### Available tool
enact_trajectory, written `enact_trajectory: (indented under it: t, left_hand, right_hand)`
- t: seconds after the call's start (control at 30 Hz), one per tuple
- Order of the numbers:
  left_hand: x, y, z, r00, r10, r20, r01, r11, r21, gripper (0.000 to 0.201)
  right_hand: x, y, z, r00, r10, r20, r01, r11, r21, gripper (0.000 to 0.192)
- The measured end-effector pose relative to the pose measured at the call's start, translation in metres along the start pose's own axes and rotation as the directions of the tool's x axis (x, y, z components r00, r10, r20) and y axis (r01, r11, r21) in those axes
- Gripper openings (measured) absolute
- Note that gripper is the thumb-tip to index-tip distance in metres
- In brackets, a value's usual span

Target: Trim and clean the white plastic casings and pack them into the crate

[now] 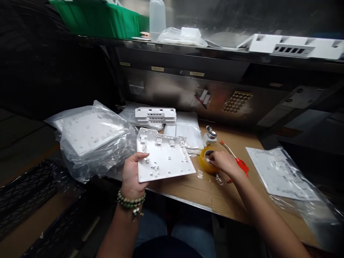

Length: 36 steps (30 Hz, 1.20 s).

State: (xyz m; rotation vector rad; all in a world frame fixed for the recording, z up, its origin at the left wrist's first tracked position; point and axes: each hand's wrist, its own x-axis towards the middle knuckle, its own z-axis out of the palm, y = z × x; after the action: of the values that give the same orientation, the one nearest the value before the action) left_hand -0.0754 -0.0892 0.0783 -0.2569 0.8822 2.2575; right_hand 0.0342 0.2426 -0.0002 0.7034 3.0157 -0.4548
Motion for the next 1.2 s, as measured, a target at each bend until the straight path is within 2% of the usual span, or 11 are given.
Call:
enact_trajectory:
  t: [0.1, 0.2, 0.33, 0.43, 0.53, 0.63, 0.8, 0.97, 1.03, 1.13, 1.2]
  left_hand:
    - [0.0, -0.002, 0.01, 0.996, -0.004, -0.085, 0.002, 1.0, -0.025, 0.072]
    - [0.001, -0.006, 0.015, 0.996, 0.06, -0.06, -0.062, 0.997, -0.034, 0.079]
    - [0.003, -0.017, 0.02, 0.983, 0.18, 0.04, -0.179, 0.984, -0.017, 0.087]
    - [0.002, -0.025, 0.024, 0.979, 0.179, 0.1, -0.179, 0.984, -0.008, 0.088]
    - [0.0, -0.027, 0.027, 0.983, 0.147, 0.112, -0.144, 0.989, -0.031, 0.086]
    - [0.001, -0.025, 0.023, 0.983, 0.163, 0.086, -0.159, 0.986, -0.051, 0.087]
    - [0.002, -0.027, 0.017, 0.974, 0.209, 0.085, -0.205, 0.977, -0.062, 0.095]
    - [0.0, -0.027, 0.019, 0.982, 0.18, 0.055, -0.178, 0.983, -0.041, 0.085]
    - [0.001, -0.02, 0.012, 0.987, 0.16, 0.031, -0.16, 0.987, -0.012, 0.081]
    - [0.003, -0.001, -0.008, 0.991, 0.131, -0.003, -0.13, 0.991, 0.038, 0.074]
    - [0.004, 0.011, -0.024, 0.994, 0.113, 0.002, -0.112, 0.991, 0.068, 0.066]
  right_hand:
    - [-0.007, -0.007, -0.006, 0.999, 0.008, -0.037, -0.008, 1.0, 0.004, 0.009]
    - [-0.033, -0.036, -0.018, 0.98, -0.003, -0.2, 0.035, 0.987, 0.158, 0.028]
    - [-0.086, -0.122, -0.022, 0.826, -0.36, -0.434, 0.552, 0.673, 0.491, 0.025]
    - [-0.112, -0.184, -0.012, 0.737, -0.406, -0.541, 0.673, 0.517, 0.529, 0.021]
    - [-0.119, -0.211, -0.002, 0.667, -0.353, -0.656, 0.727, 0.502, 0.469, 0.019]
    - [-0.118, -0.207, 0.002, 0.647, -0.385, -0.658, 0.74, 0.522, 0.423, 0.019]
    - [-0.119, -0.201, 0.001, 0.686, -0.373, -0.625, 0.708, 0.542, 0.453, 0.019]
    - [-0.12, -0.206, 0.005, 0.66, -0.398, -0.637, 0.732, 0.528, 0.429, 0.021]
    - [-0.117, -0.191, 0.005, 0.693, -0.386, -0.609, 0.7, 0.563, 0.44, 0.02]
    - [-0.111, -0.147, 0.001, 0.734, -0.166, -0.658, 0.569, 0.68, 0.463, 0.016]
    - [-0.108, -0.117, -0.002, 0.68, 0.04, -0.732, 0.461, 0.753, 0.47, 0.013]
